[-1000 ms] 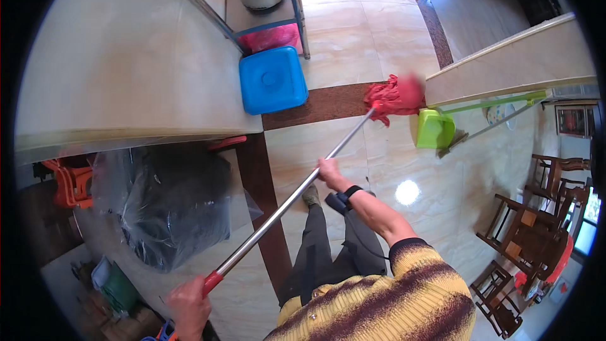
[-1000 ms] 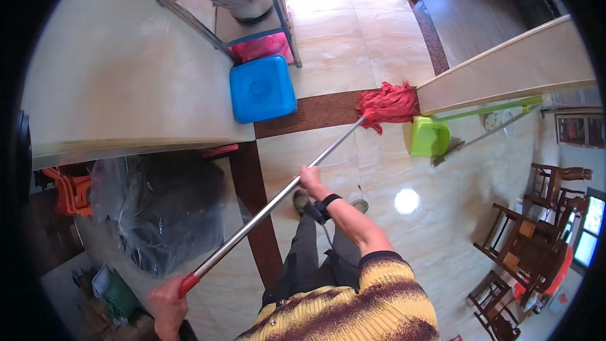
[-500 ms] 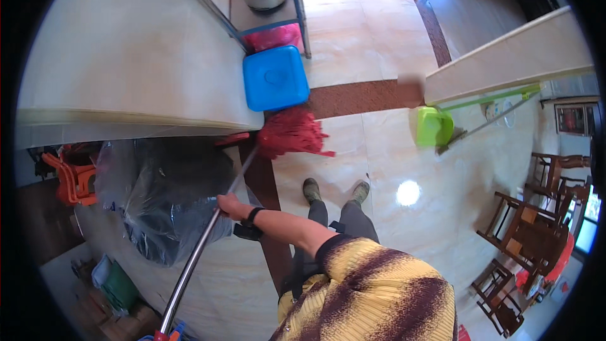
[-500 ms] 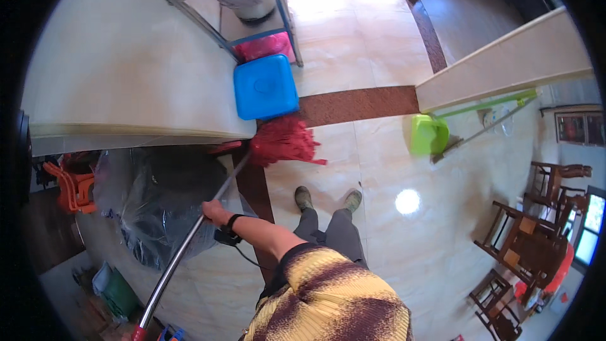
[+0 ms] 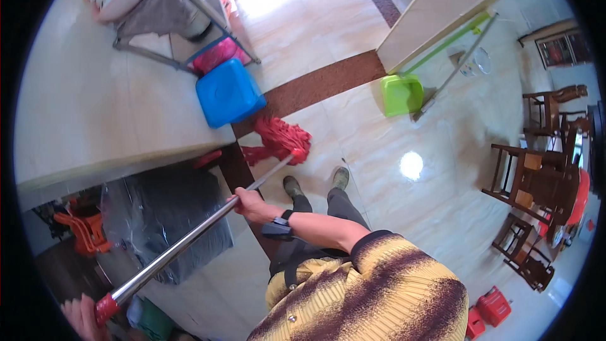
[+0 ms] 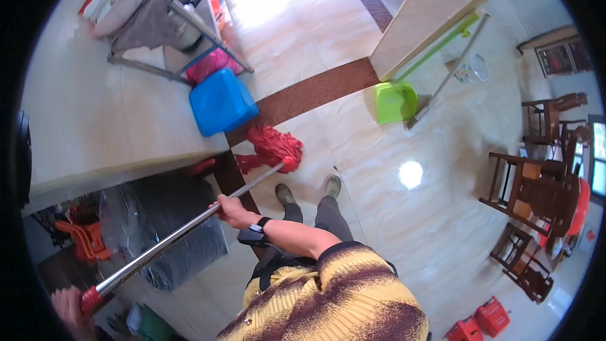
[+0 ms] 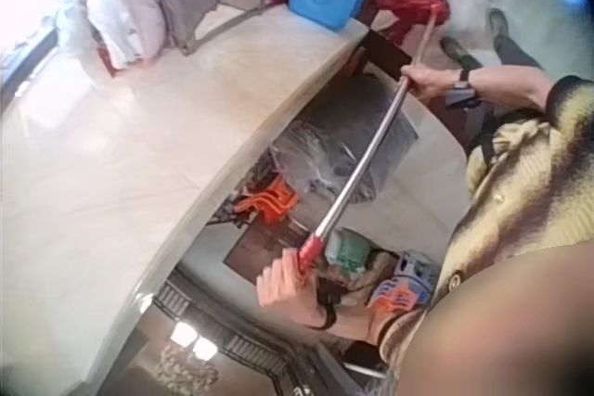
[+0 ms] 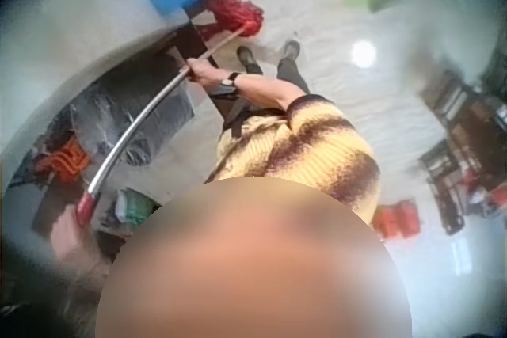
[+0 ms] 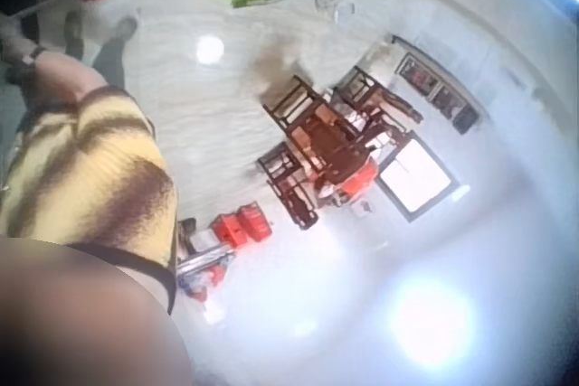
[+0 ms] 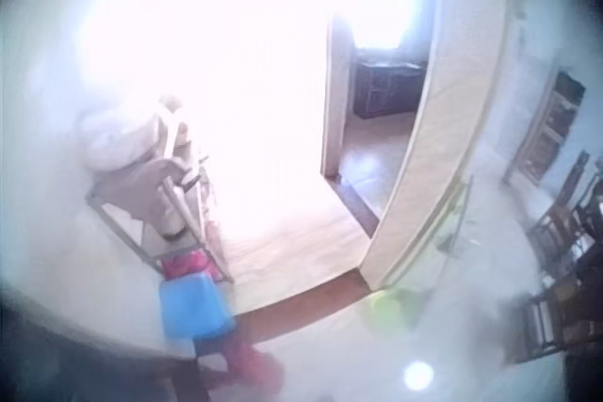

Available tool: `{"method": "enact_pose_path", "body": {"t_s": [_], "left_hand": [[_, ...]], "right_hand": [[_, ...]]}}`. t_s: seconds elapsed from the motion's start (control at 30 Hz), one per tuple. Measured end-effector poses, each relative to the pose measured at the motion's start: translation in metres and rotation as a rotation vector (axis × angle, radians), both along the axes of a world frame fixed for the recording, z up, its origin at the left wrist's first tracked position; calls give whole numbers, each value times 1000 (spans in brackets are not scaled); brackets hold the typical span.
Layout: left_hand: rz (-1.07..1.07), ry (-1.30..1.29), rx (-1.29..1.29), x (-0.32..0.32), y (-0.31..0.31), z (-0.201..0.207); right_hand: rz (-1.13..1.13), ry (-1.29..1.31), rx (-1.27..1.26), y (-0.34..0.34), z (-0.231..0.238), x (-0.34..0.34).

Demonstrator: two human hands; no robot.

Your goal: Mop the tile floor in a dining area around chairs and a table.

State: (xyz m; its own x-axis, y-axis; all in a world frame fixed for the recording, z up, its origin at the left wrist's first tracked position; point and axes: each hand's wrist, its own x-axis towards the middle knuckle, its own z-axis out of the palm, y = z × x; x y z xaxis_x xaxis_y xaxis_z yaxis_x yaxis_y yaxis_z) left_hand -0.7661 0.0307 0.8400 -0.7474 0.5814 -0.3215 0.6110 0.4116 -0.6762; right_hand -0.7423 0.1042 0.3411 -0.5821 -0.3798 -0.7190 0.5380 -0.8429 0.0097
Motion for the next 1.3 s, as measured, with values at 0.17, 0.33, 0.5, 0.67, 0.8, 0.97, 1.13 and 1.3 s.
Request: {"method": "enact_pose_path", "body": {"t_s": [0.17, 0.33, 0.5, 0.67, 0.8, 0.97, 1.13, 1.3], "left_hand": [[-344, 100, 220, -11, 70, -23], [-585, 58, 273, -22, 145, -33], [-714, 25, 379, -59, 221, -47], [-1000, -174, 592, -154, 343, -109], [-1240, -184, 512, -214, 416, -117], [-1576, -274, 479, -270, 466, -134], [-1781, -416, 379, -302, 516, -121], [-1762, -481, 512, -358, 592, -99]], "right_hand": [[-197, -24, -53, 101, -11, 31], [-344, -32, -80, 190, -23, 60], [-491, -72, -88, 262, -34, 60], [-735, -99, -19, 344, -54, 59], [-985, -104, 7, 378, -73, 27], [-1202, -299, 124, 392, -66, -8], [-1404, -281, 156, 400, -69, -39], [-1701, -94, 296, 433, -127, -101]]}}
